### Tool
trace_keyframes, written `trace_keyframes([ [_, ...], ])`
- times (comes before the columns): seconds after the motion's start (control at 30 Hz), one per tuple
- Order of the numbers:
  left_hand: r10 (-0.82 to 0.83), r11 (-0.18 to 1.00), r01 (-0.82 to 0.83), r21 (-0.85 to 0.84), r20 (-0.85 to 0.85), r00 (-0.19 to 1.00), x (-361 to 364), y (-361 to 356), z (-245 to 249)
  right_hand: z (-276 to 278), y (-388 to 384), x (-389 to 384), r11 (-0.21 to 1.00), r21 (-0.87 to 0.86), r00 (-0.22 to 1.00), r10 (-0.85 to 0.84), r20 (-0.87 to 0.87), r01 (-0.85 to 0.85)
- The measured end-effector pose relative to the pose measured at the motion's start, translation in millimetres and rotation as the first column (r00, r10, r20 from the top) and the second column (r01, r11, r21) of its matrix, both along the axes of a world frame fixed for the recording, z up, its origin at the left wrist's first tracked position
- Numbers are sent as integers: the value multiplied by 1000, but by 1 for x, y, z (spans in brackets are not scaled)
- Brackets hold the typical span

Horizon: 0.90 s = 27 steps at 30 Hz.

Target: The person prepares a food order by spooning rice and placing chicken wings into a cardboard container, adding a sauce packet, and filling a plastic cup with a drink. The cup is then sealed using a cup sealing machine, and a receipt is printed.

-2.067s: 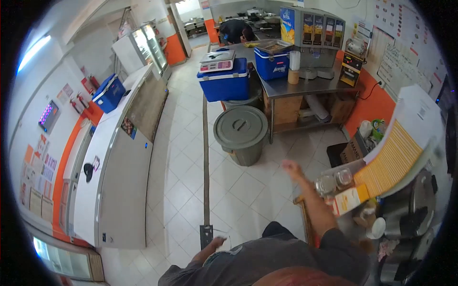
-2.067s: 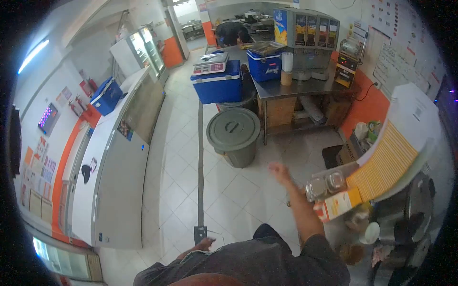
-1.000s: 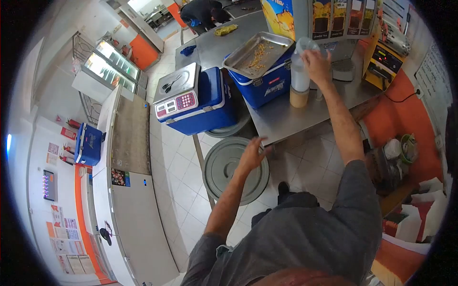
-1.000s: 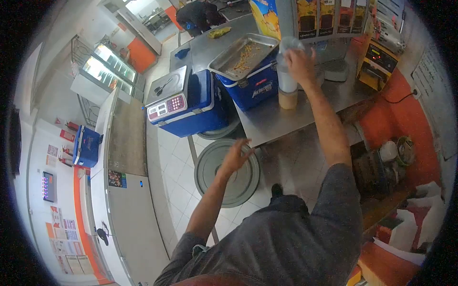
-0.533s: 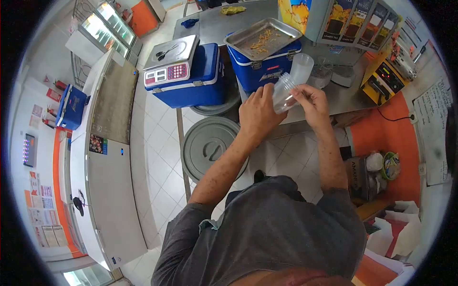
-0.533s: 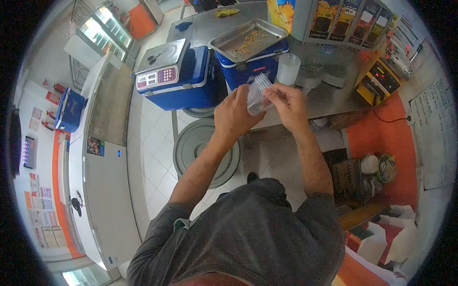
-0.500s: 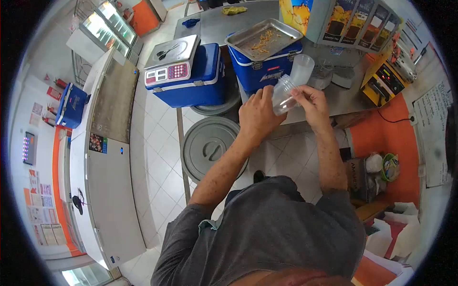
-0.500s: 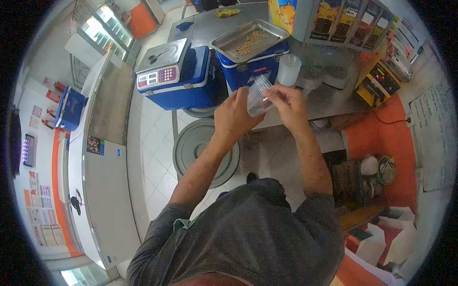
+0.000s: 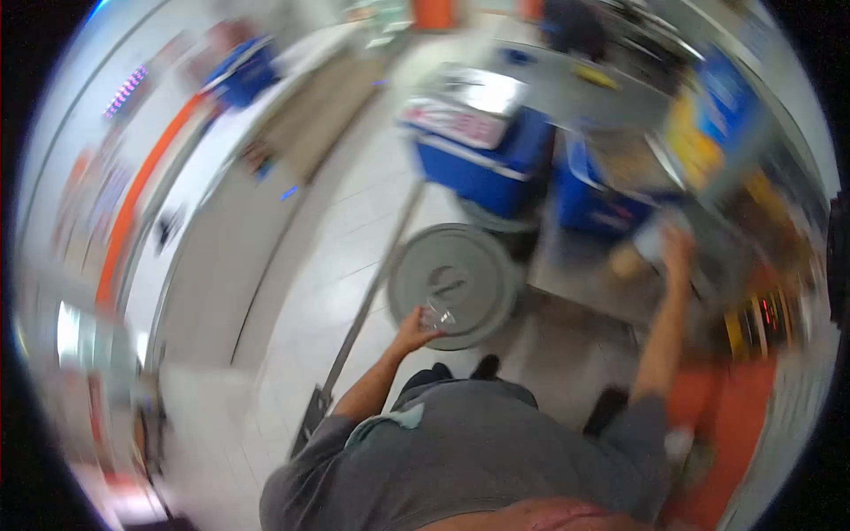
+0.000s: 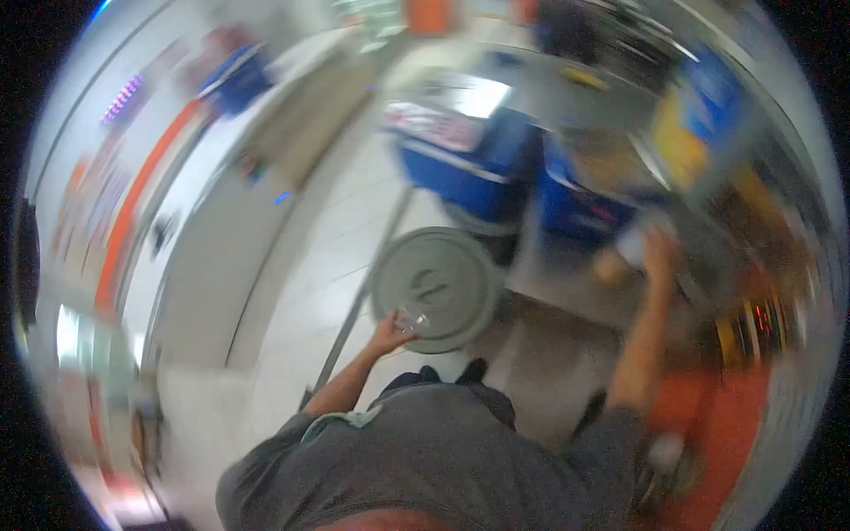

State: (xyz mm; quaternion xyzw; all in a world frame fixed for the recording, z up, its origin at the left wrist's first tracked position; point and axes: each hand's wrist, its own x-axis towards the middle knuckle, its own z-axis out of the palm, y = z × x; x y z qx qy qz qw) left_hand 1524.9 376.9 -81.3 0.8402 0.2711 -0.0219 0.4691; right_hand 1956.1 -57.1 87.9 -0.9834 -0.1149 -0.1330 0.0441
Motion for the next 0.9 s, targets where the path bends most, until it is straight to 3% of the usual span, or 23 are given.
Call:
trace_keyframes([
  [0.03, 151, 980, -157, -122, -56, 987, -45, 16, -27, -35, -19, 25, 986, 70, 987, 149, 62, -153],
  [0.07, 294, 942, -306, -134, -103, 950, -90, 21, -26, -8, -8, -2, 992, -60, 990, 114, 84, -109],
  [0.1, 418, 903, -428, -42, -150, 896, -143, 29, -47, -33, -20, 32, 860, -509, 817, 275, 507, 26],
  [0.13, 521, 851, -523, 48, -199, 830, -194, 37, -65, -50, -51, 48, 827, -529, 587, 527, 615, -189],
  [0.17, 646, 760, -646, 70, -189, 740, -245, 39, -67, 3, 42, -38, 741, -600, 839, 91, 536, 303],
  [0.2, 738, 662, -740, 114, -267, 619, -293, 34, -68, -9, 105, -42, 777, -596, 827, 190, 529, 202],
  [0.23, 791, 575, -805, 148, -351, 501, -335, 15, -74, -37, 144, -54, 881, -472, 819, 280, 501, -13],
  [0.3, 868, 450, -870, 201, -326, 374, -403, -16, -76, -92, 195, -95, 907, -162, 790, 419, 447, -389],
  [0.37, 913, 327, -925, 194, -319, 256, -450, -44, -71, -163, 246, -147, 738, 199, 739, 535, 410, -645],
  [0.43, 899, 267, -962, 65, -375, 224, -484, -77, -76, -226, 302, -216, 421, 533, 656, 644, 394, -734],
  [0.47, 901, 265, -960, 86, -378, 214, -490, -91, -83, -236, 346, -270, 30, 863, 340, 926, 167, -504],
  [0.5, 901, 266, -958, 108, -382, 207, -497, -101, -95, -238, 382, -322, -36, 574, 24, 995, 98, -818],
  [0.53, 907, 264, -957, 116, -367, 206, -507, -109, -109, -226, 406, -378, 262, 680, -109, 886, -451, -685],
  [0.57, 910, 267, -956, 123, -359, 208, -514, -120, -117, -221, 415, -417, 576, 557, -307, 477, -823, -599],
  [0.6, 909, 205, -977, 64, -383, 165, -519, -119, -108, -225, 425, -443, 561, 554, -328, 457, -827, -615],
  [0.67, 905, 127, -992, 6, -409, 113, -526, -107, -104, -242, 448, -489, 836, 428, -310, 329, -892, -345],
  [0.73, 945, 62, -998, -23, -320, 66, -540, -88, -119, -340, 451, -481, 609, 762, -210, 734, -646, -220],
  [0.8, 950, 74, -997, -30, -302, 80, -560, -53, -124, -343, 449, -474, 691, 592, -54, 631, -774, -415],
  [0.87, 947, 117, -992, -55, -294, 128, -576, -18, -128, -352, 489, -480, 670, 593, -57, 640, -766, -447],
  [0.9, 958, 55, -996, -67, -279, 71, -587, 7, -121, -353, 515, -484, 653, 596, -58, 650, -757, -466],
])
